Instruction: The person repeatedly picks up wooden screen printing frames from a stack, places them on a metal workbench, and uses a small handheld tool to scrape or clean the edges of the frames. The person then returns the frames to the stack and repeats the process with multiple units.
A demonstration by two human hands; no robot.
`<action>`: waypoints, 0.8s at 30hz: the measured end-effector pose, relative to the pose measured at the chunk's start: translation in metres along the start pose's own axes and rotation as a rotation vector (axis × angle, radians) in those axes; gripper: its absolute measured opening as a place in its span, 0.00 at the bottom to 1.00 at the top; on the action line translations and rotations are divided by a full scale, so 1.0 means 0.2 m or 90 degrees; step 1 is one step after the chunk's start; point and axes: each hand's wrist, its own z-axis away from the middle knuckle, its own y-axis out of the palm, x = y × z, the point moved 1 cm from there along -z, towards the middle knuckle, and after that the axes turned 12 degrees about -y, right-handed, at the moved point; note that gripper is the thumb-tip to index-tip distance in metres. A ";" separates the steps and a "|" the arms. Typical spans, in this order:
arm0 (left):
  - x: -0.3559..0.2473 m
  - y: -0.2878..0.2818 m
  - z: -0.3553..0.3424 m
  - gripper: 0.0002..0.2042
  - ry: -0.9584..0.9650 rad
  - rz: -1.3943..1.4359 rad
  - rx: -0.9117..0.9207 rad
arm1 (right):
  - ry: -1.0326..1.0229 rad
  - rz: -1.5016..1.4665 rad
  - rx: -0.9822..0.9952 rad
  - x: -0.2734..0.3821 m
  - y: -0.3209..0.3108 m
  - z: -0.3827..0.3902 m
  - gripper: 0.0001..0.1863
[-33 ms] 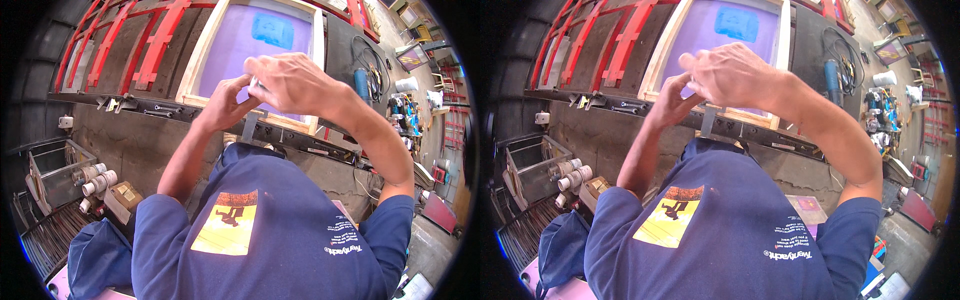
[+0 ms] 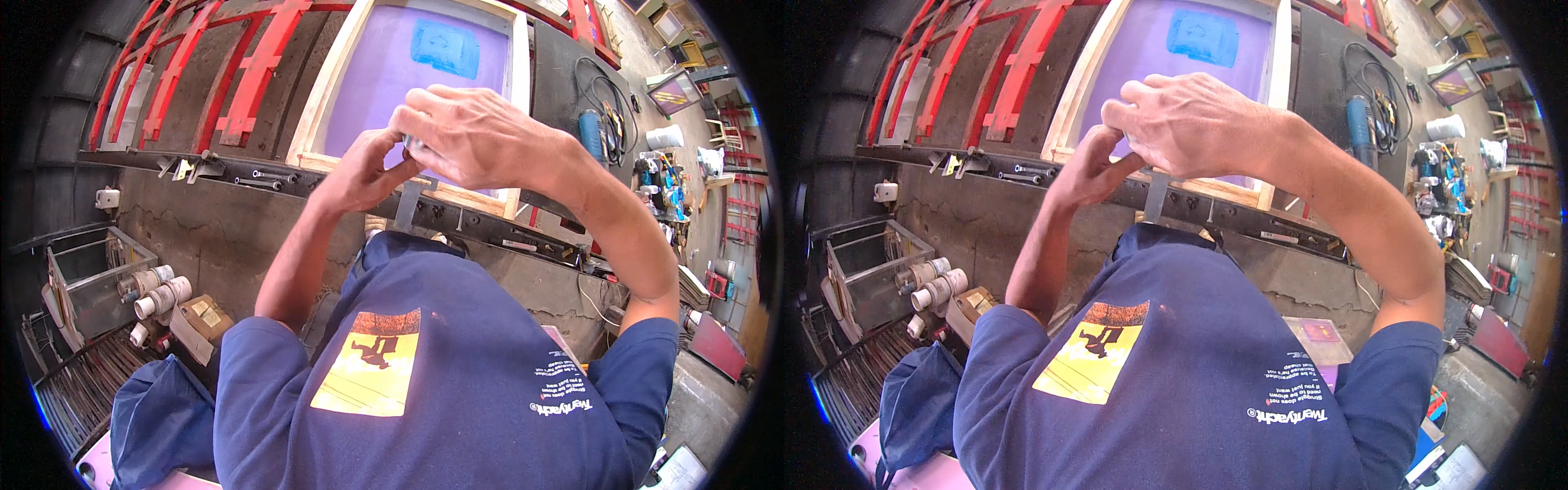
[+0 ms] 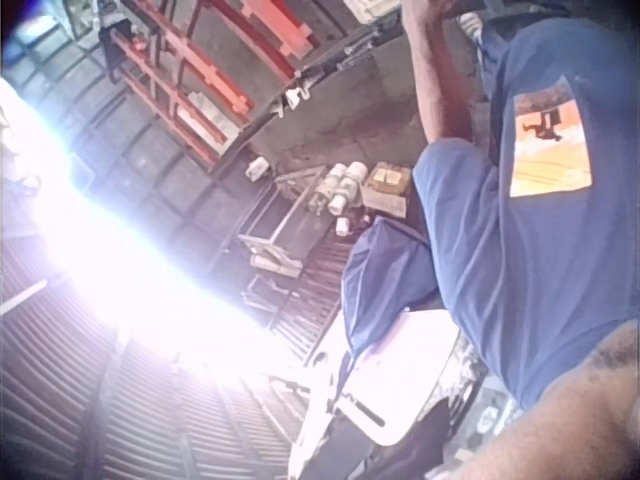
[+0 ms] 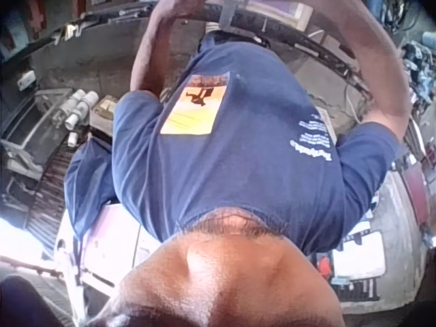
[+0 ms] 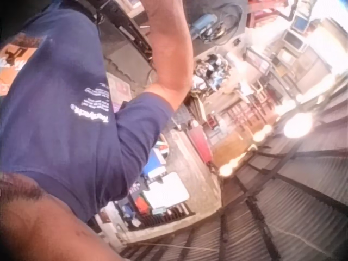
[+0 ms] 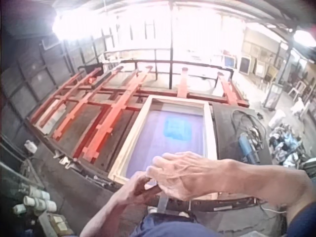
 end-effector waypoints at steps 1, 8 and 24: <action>0.01 -0.02 0.01 0.09 -0.006 -0.043 0.007 | -0.060 0.007 -0.038 0.00 0.01 0.01 0.16; -0.03 0.03 -0.03 0.15 -0.104 -0.202 -0.097 | 0.259 -0.014 0.254 0.08 -0.08 -0.07 0.19; -0.03 -0.06 -0.01 0.13 -0.088 0.009 0.057 | 0.029 0.010 0.036 -0.01 -0.05 0.01 0.15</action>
